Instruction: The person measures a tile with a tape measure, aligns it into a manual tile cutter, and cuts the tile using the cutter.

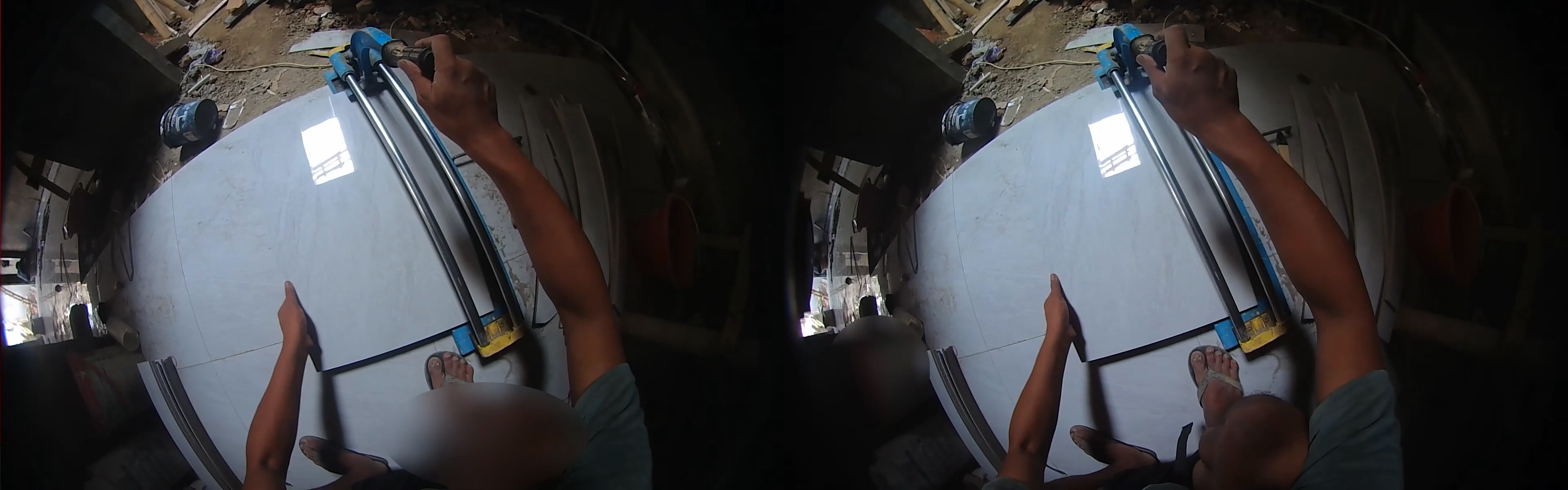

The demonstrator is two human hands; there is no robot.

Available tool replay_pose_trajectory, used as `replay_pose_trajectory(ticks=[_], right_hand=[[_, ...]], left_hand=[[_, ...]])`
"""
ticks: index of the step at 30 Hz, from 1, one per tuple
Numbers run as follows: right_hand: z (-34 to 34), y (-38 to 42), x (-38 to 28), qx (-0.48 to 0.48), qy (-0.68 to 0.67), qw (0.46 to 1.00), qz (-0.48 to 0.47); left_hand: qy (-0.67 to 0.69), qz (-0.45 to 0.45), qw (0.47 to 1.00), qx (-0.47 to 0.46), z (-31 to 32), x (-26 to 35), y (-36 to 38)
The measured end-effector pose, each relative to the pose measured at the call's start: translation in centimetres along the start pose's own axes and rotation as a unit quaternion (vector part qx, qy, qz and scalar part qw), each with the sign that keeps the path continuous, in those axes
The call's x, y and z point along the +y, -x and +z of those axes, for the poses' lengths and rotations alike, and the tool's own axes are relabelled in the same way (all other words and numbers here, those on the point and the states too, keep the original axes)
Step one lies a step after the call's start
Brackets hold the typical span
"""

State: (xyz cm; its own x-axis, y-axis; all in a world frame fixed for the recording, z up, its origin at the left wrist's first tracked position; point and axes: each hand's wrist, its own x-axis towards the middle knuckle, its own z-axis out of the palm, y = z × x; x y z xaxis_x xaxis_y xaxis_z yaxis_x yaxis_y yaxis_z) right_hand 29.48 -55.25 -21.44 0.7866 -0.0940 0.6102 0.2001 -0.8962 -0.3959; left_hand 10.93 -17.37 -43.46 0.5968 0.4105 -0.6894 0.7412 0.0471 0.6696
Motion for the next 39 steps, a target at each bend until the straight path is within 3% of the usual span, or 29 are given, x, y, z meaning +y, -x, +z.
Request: replay_pose_trajectory(ticks=[9, 16, 32, 35, 38, 39], right_hand=[[-1.3, 1.7, -0.1, -0.105, -0.003, 0.993, 0.055], [-4.8, 5.8, -0.8, -0.105, -0.053, 0.992, 0.053], [-9.3, 11.6, 0.7, -0.025, -0.110, 0.990, -0.090], [-11.3, 12.2, 1.5, -0.045, -0.050, 0.982, -0.179], [-13.3, 11.7, 2.7, -0.091, -0.102, 0.949, -0.283], [-13.0, 12.4, 3.1, -0.049, -0.148, 0.956, -0.247]], left_hand=[[-0.141, 0.123, 0.982, 0.024, 4.1, -1.2, 3.8], [-0.225, 0.202, 0.952, 0.055, 3.7, -2.4, 2.6], [-0.171, 0.211, 0.961, 0.053, 3.9, -2.7, 2.7], [-0.142, 0.220, 0.964, 0.038, 3.9, -2.9, 2.5], [-0.149, 0.222, 0.963, 0.039, 4.0, -2.0, 3.4], [-0.160, 0.221, 0.961, 0.050, 3.9, -2.3, 3.2]])
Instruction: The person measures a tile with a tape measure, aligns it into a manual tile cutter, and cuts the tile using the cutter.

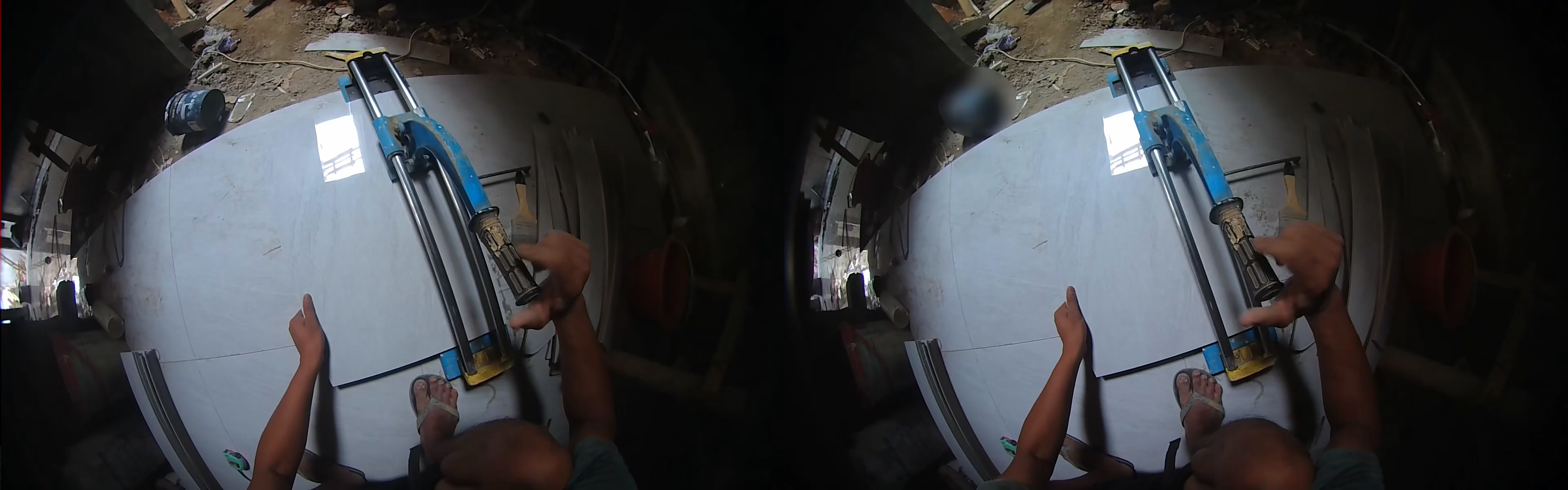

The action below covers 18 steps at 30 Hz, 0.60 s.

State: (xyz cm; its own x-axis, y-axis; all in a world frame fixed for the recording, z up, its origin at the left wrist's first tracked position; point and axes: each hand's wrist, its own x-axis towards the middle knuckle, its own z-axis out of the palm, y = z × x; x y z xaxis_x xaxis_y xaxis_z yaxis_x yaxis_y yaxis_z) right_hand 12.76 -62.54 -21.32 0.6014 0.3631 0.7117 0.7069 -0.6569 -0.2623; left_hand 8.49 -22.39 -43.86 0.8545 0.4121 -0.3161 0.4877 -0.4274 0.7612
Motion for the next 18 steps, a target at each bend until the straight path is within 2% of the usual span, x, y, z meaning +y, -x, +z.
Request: replay_pose_trajectory(ticks=[1, 2, 3, 5, 7, 10, 13, 17, 18], right_hand=[[1.2, 1.1, 0.1, 0.108, -0.094, 0.981, 0.134], [2.9, 2.9, 0.2, 0.212, -0.184, 0.923, 0.262], [4.7, 4.9, 0.7, 0.307, -0.266, 0.830, 0.382], [7.3, 10.3, 3.8, 0.108, -0.126, 0.810, 0.563], [10.6, 15.4, 5.7, 0.013, 0.005, 0.875, 0.485], [13.0, 18.5, 5.1, 0.042, -0.031, 0.848, 0.528], [12.0, 17.1, 4.5, -0.040, -0.017, 0.804, 0.592], [11.9, 16.9, 4.0, -0.071, 0.047, 0.823, 0.562], [11.9, 17.3, 3.8, -0.047, 0.016, 0.832, 0.552]], left_hand=[[-0.011, 0.001, 1.000, 0.010, 0.4, -0.7, -0.3], [-0.022, 0.003, 1.000, 0.019, 0.5, -1.0, -0.5], [-0.019, 0.007, 1.000, 0.017, 0.3, -1.0, -0.5], [-0.008, 0.015, 1.000, 0.007, 0.3, -0.8, -0.4], [-0.022, 0.012, 1.000, -0.001, 0.3, -0.5, -0.4], [-0.016, 0.014, 1.000, 0.005, 0.1, -0.5, -0.6], [-0.029, 0.018, 0.999, 0.003, 0.1, -0.3, -0.2], [-0.070, 0.036, 0.997, 0.021, 0.2, 0.3, 0.0], [-0.068, 0.039, 0.997, 0.019, 0.1, 0.4, 0.1]])
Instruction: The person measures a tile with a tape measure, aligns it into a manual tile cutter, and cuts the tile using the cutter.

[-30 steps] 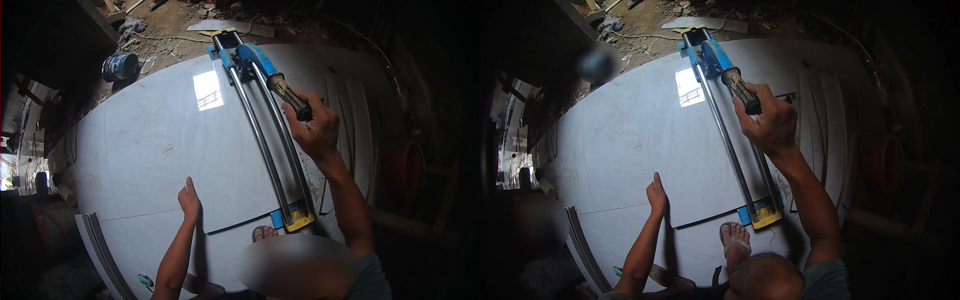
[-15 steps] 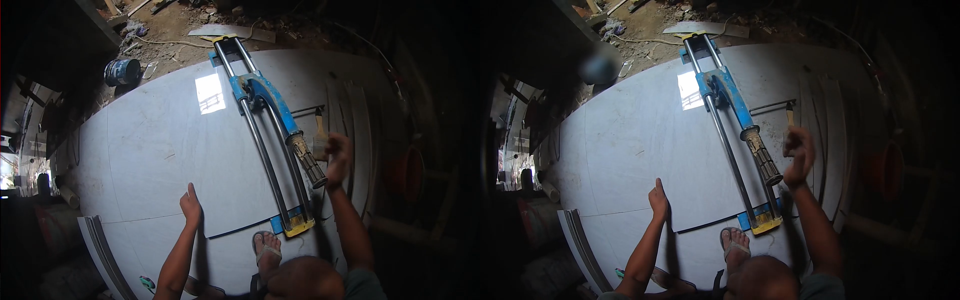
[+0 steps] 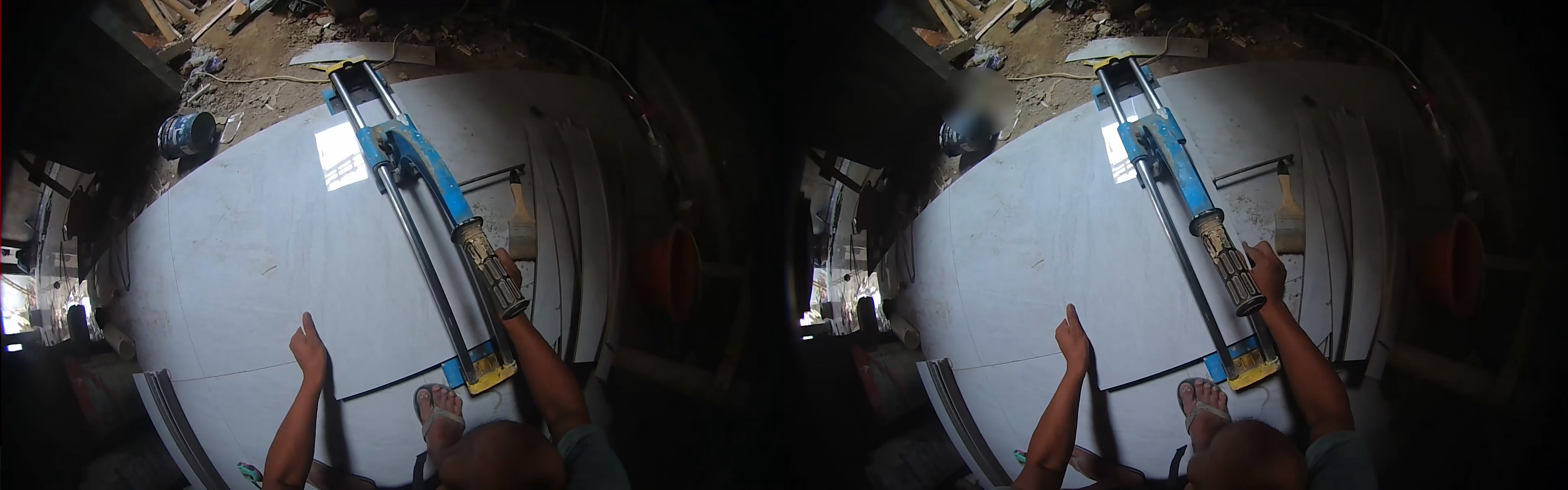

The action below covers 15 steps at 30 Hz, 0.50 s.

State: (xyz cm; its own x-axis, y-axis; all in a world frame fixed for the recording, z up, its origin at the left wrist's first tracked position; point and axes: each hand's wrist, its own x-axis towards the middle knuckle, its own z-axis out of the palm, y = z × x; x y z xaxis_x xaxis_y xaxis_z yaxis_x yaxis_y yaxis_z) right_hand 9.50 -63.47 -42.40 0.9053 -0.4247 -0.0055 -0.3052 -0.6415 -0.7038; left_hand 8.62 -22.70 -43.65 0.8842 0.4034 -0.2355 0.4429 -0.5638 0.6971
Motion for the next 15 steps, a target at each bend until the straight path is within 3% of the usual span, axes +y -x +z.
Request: replay_pose_trajectory(ticks=[2, 4, 7, 10, 13, 15], right_hand=[[0.8, 0.6, 2.2, 0.018, -0.101, 0.994, -0.037], [0.8, 0.9, 1.4, 0.023, -0.116, 0.990, -0.073], [-0.1, 0.8, 0.4, -0.001, -0.022, 0.994, -0.104], [-0.4, 1.0, 0.3, -0.017, -0.016, 0.994, -0.104], [1.7, 0.9, 4.2, 0.017, 0.041, 0.989, -0.138], [2.1, 1.3, 5.5, 0.009, 0.043, 0.996, -0.082]], left_hand=[[0.002, 0.002, 1.000, -0.004, 0.0, -0.1, 0.0], [-0.008, -0.009, 1.000, -0.004, -0.3, 0.9, 0.4], [-0.016, -0.012, 1.000, -0.001, -0.3, 1.5, 0.5], [-0.018, -0.022, 1.000, -0.005, -0.2, 1.5, 0.3], [-0.015, -0.028, 0.999, -0.011, -0.3, 1.3, 0.2], [-0.009, -0.024, 1.000, -0.017, -0.1, 1.2, 0.1]])
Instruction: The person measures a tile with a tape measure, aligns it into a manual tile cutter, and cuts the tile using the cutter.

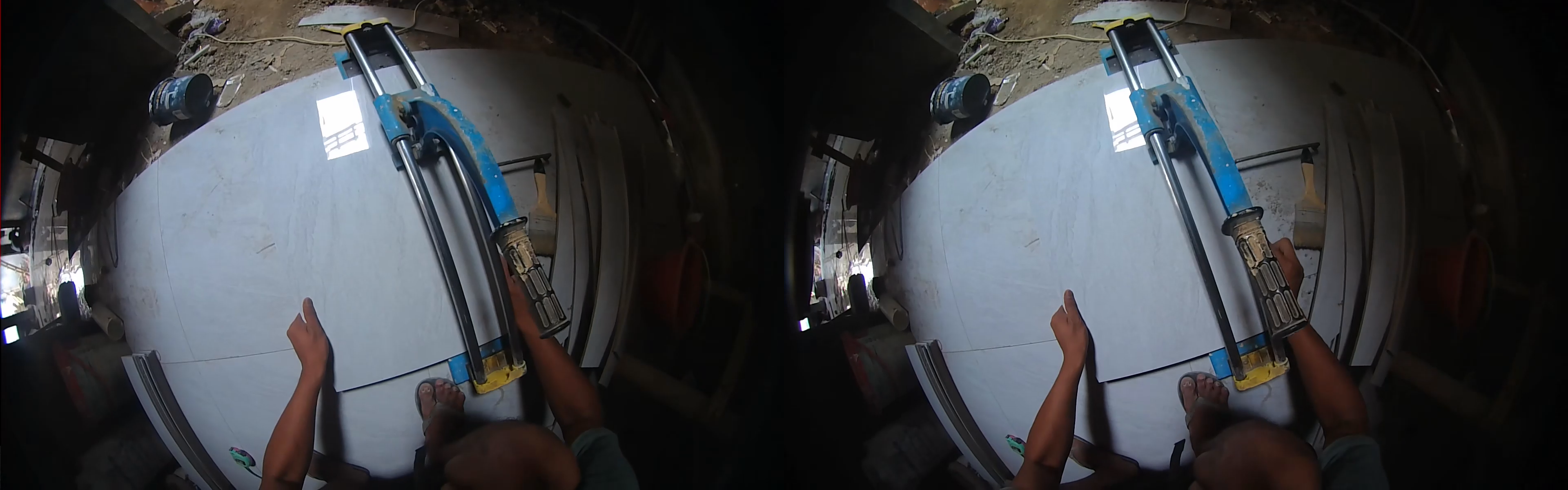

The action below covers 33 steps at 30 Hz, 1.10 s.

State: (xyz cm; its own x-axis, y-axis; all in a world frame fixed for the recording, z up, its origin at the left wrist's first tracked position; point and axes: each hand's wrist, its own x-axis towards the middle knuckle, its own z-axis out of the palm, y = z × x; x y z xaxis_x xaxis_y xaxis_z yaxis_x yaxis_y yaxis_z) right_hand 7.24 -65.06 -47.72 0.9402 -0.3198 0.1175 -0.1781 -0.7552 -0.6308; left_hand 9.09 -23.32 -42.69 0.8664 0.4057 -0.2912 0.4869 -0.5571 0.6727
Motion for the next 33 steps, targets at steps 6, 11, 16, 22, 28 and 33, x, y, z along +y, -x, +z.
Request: replay_pose_trajectory(ticks=[6, 11, 16, 22, 28, 33], right_hand=[[-1.0, 0.7, 2.6, -0.146, -0.208, 0.936, 0.243], [0.0, 1.8, 5.7, -0.096, -0.308, 0.924, 0.206], [-0.8, 0.4, 5.4, -0.196, -0.097, 0.966, 0.139], [-0.5, -0.6, 6.7, -0.229, -0.198, 0.942, 0.148], [-1.1, -1.0, 2.7, -0.189, -0.283, 0.900, 0.272], [0.0, -0.2, 5.3, -0.096, -0.335, 0.906, 0.242]], left_hand=[[0.001, -0.014, 1.000, 0.012, -0.1, 0.4, 0.3], [0.005, -0.007, 1.000, 0.005, 0.2, 0.5, 0.5], [0.007, 0.001, 1.000, -0.001, 0.4, 0.5, 0.3], [0.025, 0.012, 1.000, -0.007, 0.6, 0.3, 0.4], [0.027, -0.006, 1.000, -0.008, 0.8, 0.7, 0.5], [0.018, -0.012, 1.000, 0.002, 0.7, 1.1, 0.4]])
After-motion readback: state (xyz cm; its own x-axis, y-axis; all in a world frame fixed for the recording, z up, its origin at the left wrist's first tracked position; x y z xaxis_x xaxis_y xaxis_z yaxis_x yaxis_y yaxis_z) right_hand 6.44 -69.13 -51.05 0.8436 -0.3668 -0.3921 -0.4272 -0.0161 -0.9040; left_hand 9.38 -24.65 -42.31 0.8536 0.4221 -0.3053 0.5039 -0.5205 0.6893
